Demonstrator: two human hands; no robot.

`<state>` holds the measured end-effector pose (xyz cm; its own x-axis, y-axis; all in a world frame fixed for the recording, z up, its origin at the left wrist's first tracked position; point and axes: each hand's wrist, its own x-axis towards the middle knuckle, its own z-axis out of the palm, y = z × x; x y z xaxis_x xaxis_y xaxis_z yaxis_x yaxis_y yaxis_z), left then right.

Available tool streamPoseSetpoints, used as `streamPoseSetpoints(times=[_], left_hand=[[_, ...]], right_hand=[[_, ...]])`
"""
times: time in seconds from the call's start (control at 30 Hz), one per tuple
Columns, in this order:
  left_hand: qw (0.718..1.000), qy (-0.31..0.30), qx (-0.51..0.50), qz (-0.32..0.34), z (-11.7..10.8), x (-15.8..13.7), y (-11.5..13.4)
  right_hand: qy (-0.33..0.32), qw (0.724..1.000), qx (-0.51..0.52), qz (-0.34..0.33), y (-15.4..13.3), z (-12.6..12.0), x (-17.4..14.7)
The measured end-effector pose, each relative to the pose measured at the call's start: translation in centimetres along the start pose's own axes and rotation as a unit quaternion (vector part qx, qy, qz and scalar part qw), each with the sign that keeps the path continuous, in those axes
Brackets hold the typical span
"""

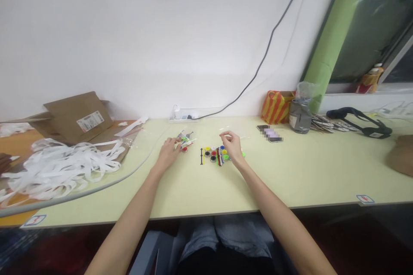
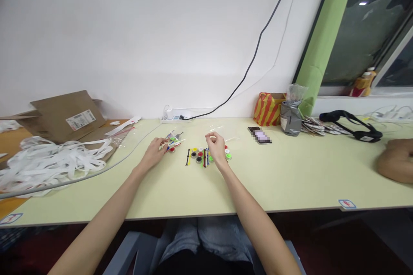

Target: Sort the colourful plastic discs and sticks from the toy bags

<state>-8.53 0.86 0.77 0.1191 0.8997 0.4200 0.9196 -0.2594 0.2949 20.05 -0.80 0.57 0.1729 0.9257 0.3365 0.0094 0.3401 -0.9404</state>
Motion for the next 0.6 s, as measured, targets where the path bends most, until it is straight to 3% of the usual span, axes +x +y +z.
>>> streamPoseSetpoints(times=[0.3,0.43,0.6], left_hand=[[0.995,-0.020,0.081,0.055,0.9,-0.8,1.8],[0.996,0.004,0.054,0.066,0.6,-1.2,2.5],[0.993,0.027,-0.011,0.112,0.9,-1.3,3.9]], right_hand=[[-0.008,1.000,-0.007,-0.006,-0.1,0.0,-0.2],[-0.026,0.999,-0.019,-0.016,-0.6,0.2,-0.6],[-0.083,0.992,-0.056,-0.083,-1.4,0.9,-1.5]])
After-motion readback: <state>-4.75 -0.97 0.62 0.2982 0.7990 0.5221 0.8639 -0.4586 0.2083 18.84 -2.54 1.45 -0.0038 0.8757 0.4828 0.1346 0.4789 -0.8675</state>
